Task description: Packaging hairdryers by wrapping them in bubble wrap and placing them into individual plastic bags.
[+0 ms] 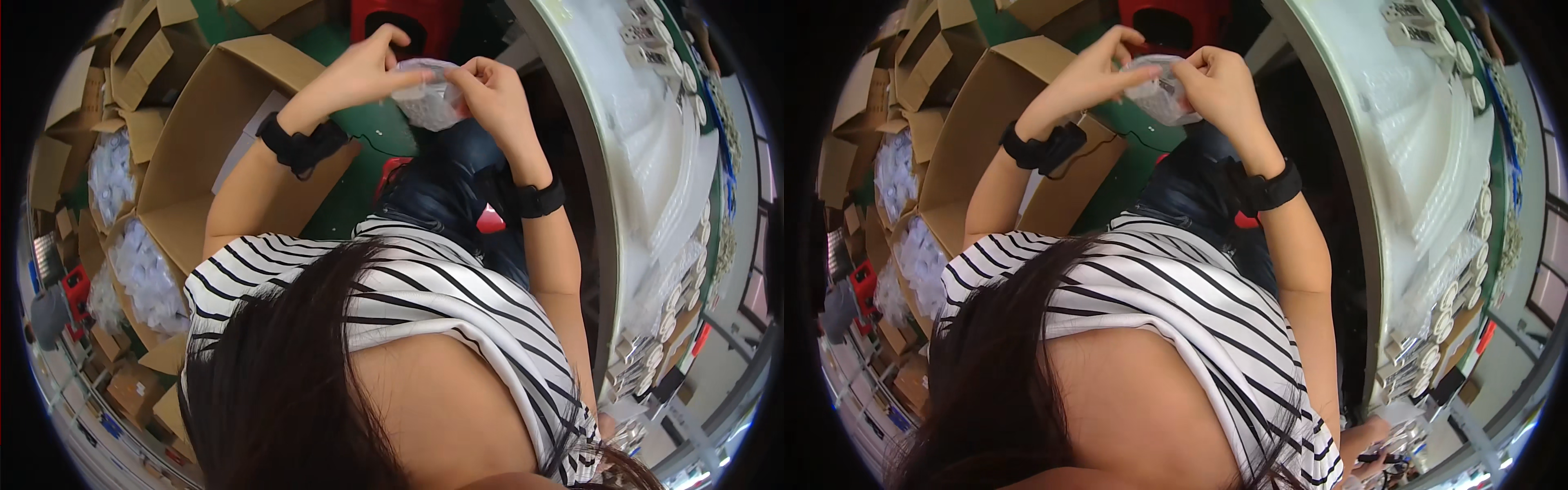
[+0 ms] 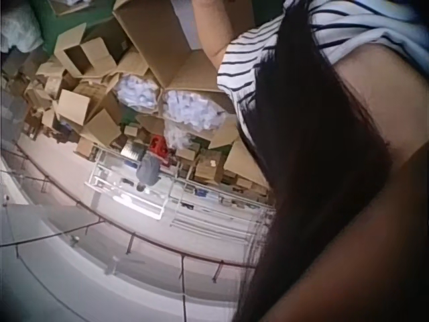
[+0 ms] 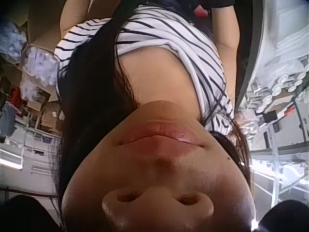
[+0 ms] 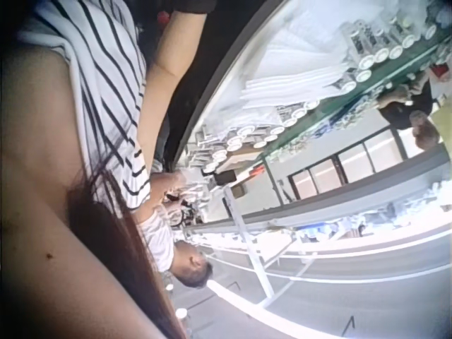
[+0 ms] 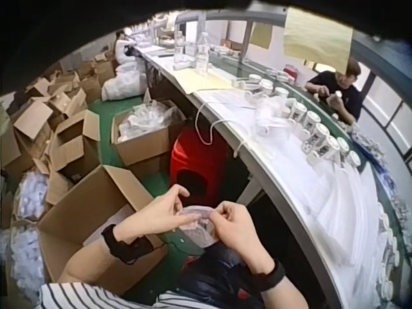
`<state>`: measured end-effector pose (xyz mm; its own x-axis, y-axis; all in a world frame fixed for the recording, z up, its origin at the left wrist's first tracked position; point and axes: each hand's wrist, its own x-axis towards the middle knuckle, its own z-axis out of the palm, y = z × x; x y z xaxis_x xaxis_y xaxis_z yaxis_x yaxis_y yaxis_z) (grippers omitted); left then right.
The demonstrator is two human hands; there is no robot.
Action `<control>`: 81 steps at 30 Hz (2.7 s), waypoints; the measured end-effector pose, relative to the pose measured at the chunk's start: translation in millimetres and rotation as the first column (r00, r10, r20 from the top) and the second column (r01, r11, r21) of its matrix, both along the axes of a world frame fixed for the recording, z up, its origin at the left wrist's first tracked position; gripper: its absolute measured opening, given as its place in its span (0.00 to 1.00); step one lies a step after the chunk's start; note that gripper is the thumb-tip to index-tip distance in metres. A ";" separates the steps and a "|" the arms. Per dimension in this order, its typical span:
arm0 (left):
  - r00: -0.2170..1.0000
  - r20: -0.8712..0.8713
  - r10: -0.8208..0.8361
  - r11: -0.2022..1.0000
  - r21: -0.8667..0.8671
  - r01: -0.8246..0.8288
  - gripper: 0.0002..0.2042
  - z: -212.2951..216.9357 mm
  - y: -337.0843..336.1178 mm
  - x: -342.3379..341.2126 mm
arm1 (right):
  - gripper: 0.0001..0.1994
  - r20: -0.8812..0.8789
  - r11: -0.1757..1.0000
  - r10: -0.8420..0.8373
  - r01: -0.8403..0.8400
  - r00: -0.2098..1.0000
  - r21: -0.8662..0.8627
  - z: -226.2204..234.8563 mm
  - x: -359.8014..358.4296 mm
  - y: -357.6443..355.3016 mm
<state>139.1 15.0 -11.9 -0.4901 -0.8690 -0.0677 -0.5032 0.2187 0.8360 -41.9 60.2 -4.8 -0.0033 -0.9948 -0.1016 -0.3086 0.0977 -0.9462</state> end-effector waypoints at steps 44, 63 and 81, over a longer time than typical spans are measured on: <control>0.712 0.156 0.684 0.528 0.569 -0.631 0.09 -414.7 -53.4 323.6 | 0.12 -0.336 0.879 -0.170 0.297 0.926 0.373 -82.4 -39.3 66.5; 0.873 0.385 0.300 0.328 0.818 -0.474 0.15 -428.2 -16.8 220.1 | 0.11 -0.467 0.898 0.110 0.113 0.877 0.424 -9.6 -53.9 117.4; 0.864 -0.425 -0.270 0.945 0.057 0.323 0.08 77.8 -74.2 -16.2 | 0.21 -0.775 0.504 -0.546 0.615 -0.317 -0.606 158.6 -247.0 153.3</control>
<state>122.9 -59.2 65.8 -0.7304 -0.6761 0.0972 -0.0415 0.1860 0.9817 -288.9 213.5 153.8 -0.6844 -0.4311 0.5880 -0.5247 0.8512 0.0134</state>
